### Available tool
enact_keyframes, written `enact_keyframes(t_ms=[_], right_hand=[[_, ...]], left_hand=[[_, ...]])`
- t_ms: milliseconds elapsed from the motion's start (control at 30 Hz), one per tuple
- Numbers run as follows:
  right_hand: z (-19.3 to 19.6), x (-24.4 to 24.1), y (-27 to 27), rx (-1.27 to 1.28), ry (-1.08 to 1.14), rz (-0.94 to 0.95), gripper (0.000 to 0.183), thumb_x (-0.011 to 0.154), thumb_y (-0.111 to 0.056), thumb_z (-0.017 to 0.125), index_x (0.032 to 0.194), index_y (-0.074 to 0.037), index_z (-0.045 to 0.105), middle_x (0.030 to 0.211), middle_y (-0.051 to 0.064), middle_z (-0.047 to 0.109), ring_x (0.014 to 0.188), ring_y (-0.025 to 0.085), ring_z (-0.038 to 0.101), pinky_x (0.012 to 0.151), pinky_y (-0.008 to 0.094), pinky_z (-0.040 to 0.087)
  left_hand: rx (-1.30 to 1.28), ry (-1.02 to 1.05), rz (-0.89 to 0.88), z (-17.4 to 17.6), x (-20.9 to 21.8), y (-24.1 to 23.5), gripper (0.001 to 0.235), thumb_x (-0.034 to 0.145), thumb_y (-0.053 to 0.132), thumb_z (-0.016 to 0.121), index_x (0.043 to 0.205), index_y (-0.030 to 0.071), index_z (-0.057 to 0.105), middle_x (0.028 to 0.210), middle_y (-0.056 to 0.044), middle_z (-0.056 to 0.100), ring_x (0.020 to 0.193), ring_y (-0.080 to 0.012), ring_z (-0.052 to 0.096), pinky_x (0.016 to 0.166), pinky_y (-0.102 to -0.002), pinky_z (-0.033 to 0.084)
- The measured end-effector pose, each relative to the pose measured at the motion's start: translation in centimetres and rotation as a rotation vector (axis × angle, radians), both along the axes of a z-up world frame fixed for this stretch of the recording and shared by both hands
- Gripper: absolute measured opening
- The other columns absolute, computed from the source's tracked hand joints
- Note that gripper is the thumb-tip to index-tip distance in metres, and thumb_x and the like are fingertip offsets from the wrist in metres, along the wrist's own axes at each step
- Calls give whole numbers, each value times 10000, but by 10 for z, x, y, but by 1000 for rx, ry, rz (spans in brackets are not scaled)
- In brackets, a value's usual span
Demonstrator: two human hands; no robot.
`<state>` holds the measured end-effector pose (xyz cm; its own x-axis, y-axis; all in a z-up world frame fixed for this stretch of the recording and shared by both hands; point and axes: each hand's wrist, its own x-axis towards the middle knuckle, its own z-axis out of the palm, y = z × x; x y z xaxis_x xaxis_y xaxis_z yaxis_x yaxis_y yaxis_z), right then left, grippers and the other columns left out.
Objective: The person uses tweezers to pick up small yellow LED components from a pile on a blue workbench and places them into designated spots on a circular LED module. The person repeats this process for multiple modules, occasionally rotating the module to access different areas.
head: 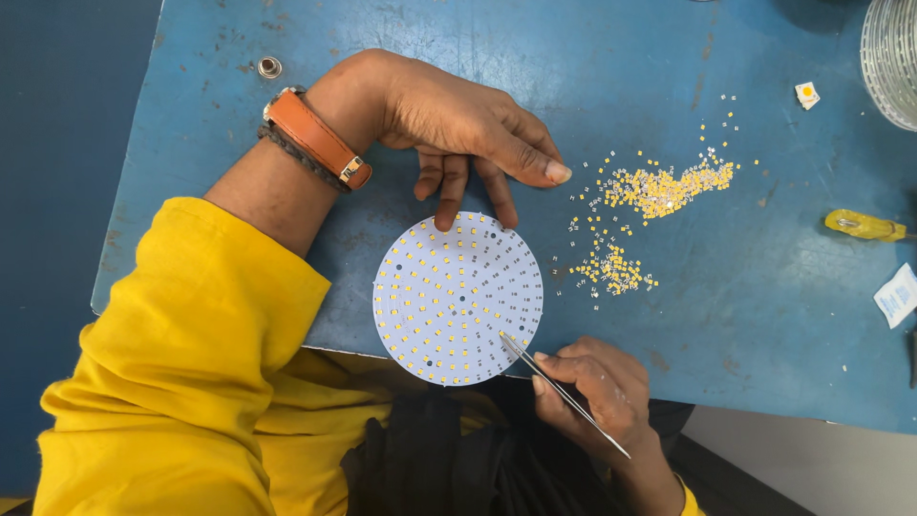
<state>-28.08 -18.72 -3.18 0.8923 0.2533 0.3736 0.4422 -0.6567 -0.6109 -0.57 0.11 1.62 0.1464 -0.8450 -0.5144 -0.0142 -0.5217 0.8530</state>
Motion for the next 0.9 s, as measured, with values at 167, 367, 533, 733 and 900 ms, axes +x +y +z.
enact_keyframes(t_ms=[167, 367, 533, 733, 900], right_hand=[[3, 1, -4, 33, -9, -4, 182, 795, -84, 783, 907, -1, 666, 761, 89, 681, 636, 193, 667, 574, 292, 509], [11, 4, -31, 70, 148, -506, 159, 869, -76, 767, 988, 15, 716, 791, 81, 686, 623, 125, 611, 576, 249, 461], [7, 8, -35, 119, 152, -453, 180, 881, -81, 778, 1022, 7, 710, 892, 62, 728, 744, 90, 663, 677, 214, 511], [7, 10, -33, 108, 176, -398, 212, 855, -79, 791, 1036, 1, 714, 913, 69, 747, 734, 84, 685, 650, 209, 513], [8, 12, -32, 115, 171, -374, 215, 863, -79, 786, 1046, 1, 709, 921, 71, 743, 747, 89, 687, 662, 213, 517]], left_hand=[[21, 21, -8, 1, 1, -3, 967, 743, 684, 614, 1507, 124, 420, 1138, -221, 787, 542, -258, 770, 377, -304, 540], [28, 10, -2, 0, 3, -3, 947, 736, 645, 636, 1504, 128, 435, 1102, -220, 786, 525, -256, 767, 370, -306, 550], [5, 35, 5, 1, 2, -3, 902, 740, 617, 637, 1462, 106, 462, 1095, -245, 806, 527, -259, 790, 354, -300, 558], [53, -7, 20, 1, 1, -4, 940, 730, 634, 642, 1499, 122, 466, 1090, -248, 790, 536, -272, 778, 357, -306, 543], [2, 8, 10, 0, 1, -3, 950, 719, 626, 635, 1494, 108, 454, 1085, -255, 797, 534, -275, 800, 349, -305, 563]])
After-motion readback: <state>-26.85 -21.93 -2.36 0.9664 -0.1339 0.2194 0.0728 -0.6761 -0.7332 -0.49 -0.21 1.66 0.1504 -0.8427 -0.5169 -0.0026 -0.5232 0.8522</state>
